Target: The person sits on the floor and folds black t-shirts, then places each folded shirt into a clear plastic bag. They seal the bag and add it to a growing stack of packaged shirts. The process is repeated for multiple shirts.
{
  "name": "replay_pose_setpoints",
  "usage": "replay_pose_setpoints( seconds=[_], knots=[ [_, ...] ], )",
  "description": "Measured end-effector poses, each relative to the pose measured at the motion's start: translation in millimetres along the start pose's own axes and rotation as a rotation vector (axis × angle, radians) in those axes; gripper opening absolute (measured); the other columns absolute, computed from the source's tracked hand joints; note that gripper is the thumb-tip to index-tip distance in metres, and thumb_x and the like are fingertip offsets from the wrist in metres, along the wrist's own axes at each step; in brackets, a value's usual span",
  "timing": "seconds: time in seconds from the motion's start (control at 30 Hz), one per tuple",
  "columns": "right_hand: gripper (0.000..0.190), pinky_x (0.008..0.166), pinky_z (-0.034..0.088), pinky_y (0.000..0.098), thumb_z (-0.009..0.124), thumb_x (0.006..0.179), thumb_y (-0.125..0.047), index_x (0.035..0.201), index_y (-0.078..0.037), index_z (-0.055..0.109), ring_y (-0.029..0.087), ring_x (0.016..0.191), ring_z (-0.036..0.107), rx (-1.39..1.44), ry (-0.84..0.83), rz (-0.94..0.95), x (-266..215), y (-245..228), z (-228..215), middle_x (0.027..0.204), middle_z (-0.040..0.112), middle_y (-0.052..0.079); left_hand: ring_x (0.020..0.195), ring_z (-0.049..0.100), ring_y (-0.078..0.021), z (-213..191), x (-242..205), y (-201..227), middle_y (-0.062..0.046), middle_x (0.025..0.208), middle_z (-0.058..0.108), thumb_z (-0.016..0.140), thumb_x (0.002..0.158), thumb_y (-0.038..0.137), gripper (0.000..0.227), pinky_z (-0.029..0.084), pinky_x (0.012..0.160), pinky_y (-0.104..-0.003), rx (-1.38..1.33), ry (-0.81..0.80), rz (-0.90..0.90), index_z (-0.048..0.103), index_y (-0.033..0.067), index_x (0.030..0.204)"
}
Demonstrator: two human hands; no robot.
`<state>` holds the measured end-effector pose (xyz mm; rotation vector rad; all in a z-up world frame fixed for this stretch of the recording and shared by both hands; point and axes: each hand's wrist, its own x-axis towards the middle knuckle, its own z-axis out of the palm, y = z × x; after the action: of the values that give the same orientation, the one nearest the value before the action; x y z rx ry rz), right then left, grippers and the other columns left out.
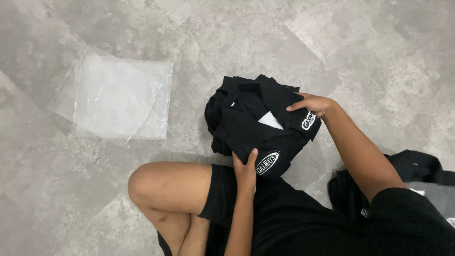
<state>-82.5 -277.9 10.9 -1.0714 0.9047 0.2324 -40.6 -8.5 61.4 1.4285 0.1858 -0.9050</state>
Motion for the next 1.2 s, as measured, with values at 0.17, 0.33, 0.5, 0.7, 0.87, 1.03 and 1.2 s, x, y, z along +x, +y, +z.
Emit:
replay_pose_setpoints(
  seconds=[0.17,0.33,0.5,0.7,0.87,1.03,1.2],
  knots=[
    [0.057,0.054,0.055,0.0439,0.073,0.069,-0.007,0.122,-0.007,0.054,0.034,0.074,0.064,-0.259,-0.018,0.085,4,-21,19,0.097,0.062,0.022,0.129,0.034,-0.0270,-11,20,-23,-0.016,0.137,0.035,0.058,0.087,0.018,0.062,0.029,0.107,-0.040,0.120,-0.012,0.067,0.027,0.0062,0.139],
    [0.056,0.052,0.054,0.0466,0.074,0.065,-0.006,0.119,-0.004,0.056,0.037,0.072,0.064,-0.265,-0.004,0.105,0,-20,20,0.094,0.063,0.025,0.128,0.032,-0.0310,9,-16,5,-0.015,0.132,0.035,0.064,0.080,0.020,0.068,0.028,0.106,-0.042,0.339,-0.190,0.302,0.030,0.0049,0.137],
    [0.042,0.053,0.056,0.0454,0.070,0.064,0.000,0.105,0.004,0.061,0.031,0.064,0.066,-0.022,0.027,0.163,-3,-4,13,0.080,0.064,0.023,0.127,0.028,-0.0467,10,-35,62,-0.030,0.137,0.017,0.062,0.078,0.034,0.087,0.033,0.100,-0.051,0.311,-0.393,0.349,0.014,-0.0024,0.142],
    [0.036,0.053,0.056,0.0428,0.067,0.065,0.001,0.100,0.005,0.062,0.029,0.063,0.067,0.039,0.057,0.127,3,2,2,0.077,0.064,0.021,0.128,0.027,-0.0488,11,-28,50,-0.031,0.138,0.018,0.062,0.078,0.037,0.085,0.030,0.102,-0.052,0.270,-0.351,0.373,0.020,-0.0014,0.141],
    [0.054,0.055,0.055,0.0440,0.070,0.069,-0.006,0.119,0.000,0.052,0.034,0.074,0.065,-0.179,0.112,0.039,-2,-22,26,0.093,0.060,0.023,0.129,0.033,-0.0342,-14,32,6,-0.026,0.139,0.030,0.064,0.081,0.025,0.076,0.028,0.107,-0.043,-0.011,-0.062,0.131,0.022,0.0005,0.141],
    [0.051,0.054,0.053,0.0397,0.070,0.068,-0.002,0.117,0.000,0.055,0.032,0.074,0.061,-0.430,0.006,-0.159,-15,-62,90,0.091,0.058,0.022,0.121,0.046,-0.0282,-52,23,8,-0.019,0.127,0.049,0.062,0.085,0.020,0.054,0.036,0.102,-0.040,-0.106,0.187,0.197,0.041,0.0041,0.131],
    [0.045,0.059,0.057,0.0342,0.074,0.066,0.004,0.109,0.000,0.059,0.025,0.074,0.066,-0.192,-0.242,-0.419,23,-68,191,0.088,0.061,0.014,0.108,0.054,-0.0168,-134,-20,49,-0.009,0.112,0.060,0.075,0.075,0.022,0.053,0.042,0.097,-0.035,-0.168,0.517,0.537,0.053,0.0078,0.121]
  ],
)
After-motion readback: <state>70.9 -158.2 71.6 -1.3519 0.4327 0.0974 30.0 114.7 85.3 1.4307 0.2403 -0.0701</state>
